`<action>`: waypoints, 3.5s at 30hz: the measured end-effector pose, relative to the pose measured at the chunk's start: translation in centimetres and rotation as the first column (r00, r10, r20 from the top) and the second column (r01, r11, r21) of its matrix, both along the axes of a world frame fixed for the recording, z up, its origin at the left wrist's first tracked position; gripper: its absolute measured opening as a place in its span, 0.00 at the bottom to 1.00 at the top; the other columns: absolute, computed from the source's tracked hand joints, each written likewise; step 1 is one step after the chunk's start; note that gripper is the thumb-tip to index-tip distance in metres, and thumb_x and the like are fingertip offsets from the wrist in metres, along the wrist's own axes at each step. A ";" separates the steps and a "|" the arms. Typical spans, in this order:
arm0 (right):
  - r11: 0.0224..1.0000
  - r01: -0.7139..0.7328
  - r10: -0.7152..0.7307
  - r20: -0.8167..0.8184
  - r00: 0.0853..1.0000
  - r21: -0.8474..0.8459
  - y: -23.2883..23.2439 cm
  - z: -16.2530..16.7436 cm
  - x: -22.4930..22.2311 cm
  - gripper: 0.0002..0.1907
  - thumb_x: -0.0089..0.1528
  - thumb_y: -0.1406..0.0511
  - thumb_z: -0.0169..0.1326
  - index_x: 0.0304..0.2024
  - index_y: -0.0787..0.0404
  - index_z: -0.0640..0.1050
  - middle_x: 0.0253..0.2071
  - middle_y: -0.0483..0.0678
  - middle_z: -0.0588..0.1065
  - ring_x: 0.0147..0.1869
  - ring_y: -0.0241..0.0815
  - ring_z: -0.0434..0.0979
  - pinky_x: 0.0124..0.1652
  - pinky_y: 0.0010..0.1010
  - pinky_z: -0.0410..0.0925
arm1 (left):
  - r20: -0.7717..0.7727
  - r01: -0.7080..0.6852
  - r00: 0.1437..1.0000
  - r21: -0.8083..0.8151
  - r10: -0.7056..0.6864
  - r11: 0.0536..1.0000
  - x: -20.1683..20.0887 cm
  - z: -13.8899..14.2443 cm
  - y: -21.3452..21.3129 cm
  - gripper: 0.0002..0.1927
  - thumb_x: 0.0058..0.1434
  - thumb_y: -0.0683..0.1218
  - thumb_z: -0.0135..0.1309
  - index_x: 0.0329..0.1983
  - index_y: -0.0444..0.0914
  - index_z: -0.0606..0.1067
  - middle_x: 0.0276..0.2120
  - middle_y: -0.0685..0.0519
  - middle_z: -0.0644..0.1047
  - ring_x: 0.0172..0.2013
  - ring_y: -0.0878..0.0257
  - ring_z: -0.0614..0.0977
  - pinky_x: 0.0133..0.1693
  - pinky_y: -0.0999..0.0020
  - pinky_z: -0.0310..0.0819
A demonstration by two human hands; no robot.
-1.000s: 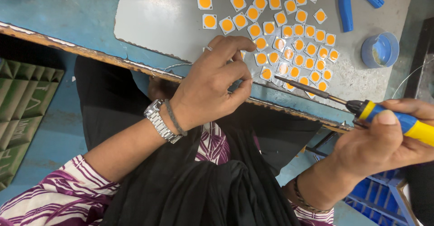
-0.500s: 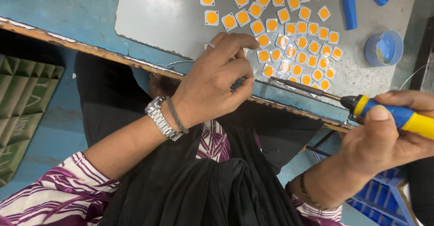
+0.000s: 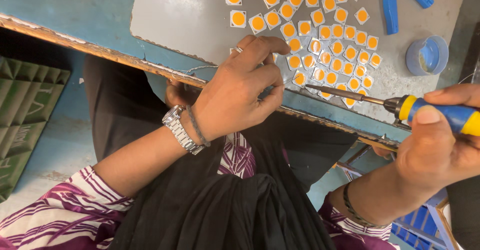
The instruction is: The person solders wire leads onto small square LED components laid out on the workbench. They hold each LED with one hand while touching a soldering iron to its contact point, working through the components one at a time, then reach toward an open cardboard box at the end.
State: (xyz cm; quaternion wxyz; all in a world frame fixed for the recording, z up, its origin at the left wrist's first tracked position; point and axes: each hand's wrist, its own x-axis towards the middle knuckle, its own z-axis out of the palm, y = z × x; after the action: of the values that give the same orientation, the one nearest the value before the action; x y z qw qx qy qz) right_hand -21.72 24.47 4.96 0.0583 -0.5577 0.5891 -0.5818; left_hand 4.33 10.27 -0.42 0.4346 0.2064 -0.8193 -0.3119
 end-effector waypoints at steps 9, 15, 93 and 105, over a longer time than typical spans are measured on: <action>1.000 -0.017 0.016 0.057 0.998 0.012 0.1 0.0 0.3 0.14 0.70 0.66 0.61 0.43 0.74 0.73 0.42 0.51 0.73 0.33 0.33 0.65 0.36 0.19 0.58 | 0.009 -0.005 1.000 -0.013 0.005 1.000 -0.1 0.0 0.1 0.07 0.60 0.37 0.61 0.33 0.35 0.73 0.57 0.50 0.72 0.48 0.57 0.75 0.51 0.60 0.74; 0.999 -0.027 0.026 0.065 0.998 0.020 0.3 -0.4 -0.4 0.12 0.70 0.68 0.59 0.45 0.75 0.74 0.40 0.51 0.71 0.32 0.35 0.65 0.36 0.20 0.59 | 0.021 -0.015 1.000 -0.022 0.015 1.000 -0.1 0.0 0.1 0.07 0.60 0.37 0.61 0.33 0.35 0.73 0.57 0.50 0.72 0.49 0.57 0.75 0.51 0.60 0.74; 0.997 0.060 -0.057 0.074 0.996 -0.050 -1.1 -0.7 -0.6 0.10 0.70 0.69 0.56 0.46 0.75 0.74 0.45 0.55 0.73 0.35 0.39 0.68 0.35 0.24 0.62 | -0.049 -0.010 0.999 -0.026 0.009 1.000 -0.2 0.0 0.3 0.07 0.58 0.36 0.60 0.32 0.33 0.72 0.56 0.47 0.73 0.48 0.56 0.76 0.50 0.62 0.74; 1.000 0.010 -0.011 0.081 0.997 0.014 -1.8 -0.3 0.1 0.11 0.69 0.69 0.58 0.44 0.74 0.74 0.43 0.51 0.73 0.33 0.35 0.66 0.33 0.21 0.59 | -0.044 -0.005 0.999 -0.021 0.004 1.000 -0.1 0.2 0.5 0.06 0.57 0.36 0.58 0.32 0.33 0.72 0.55 0.46 0.73 0.49 0.55 0.77 0.50 0.62 0.75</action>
State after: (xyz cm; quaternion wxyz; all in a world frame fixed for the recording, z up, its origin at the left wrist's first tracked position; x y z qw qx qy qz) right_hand -21.64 22.69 4.70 0.0829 -0.5302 0.5930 -0.6004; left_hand 4.24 10.72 -0.21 0.4553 0.1965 -0.8124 -0.3066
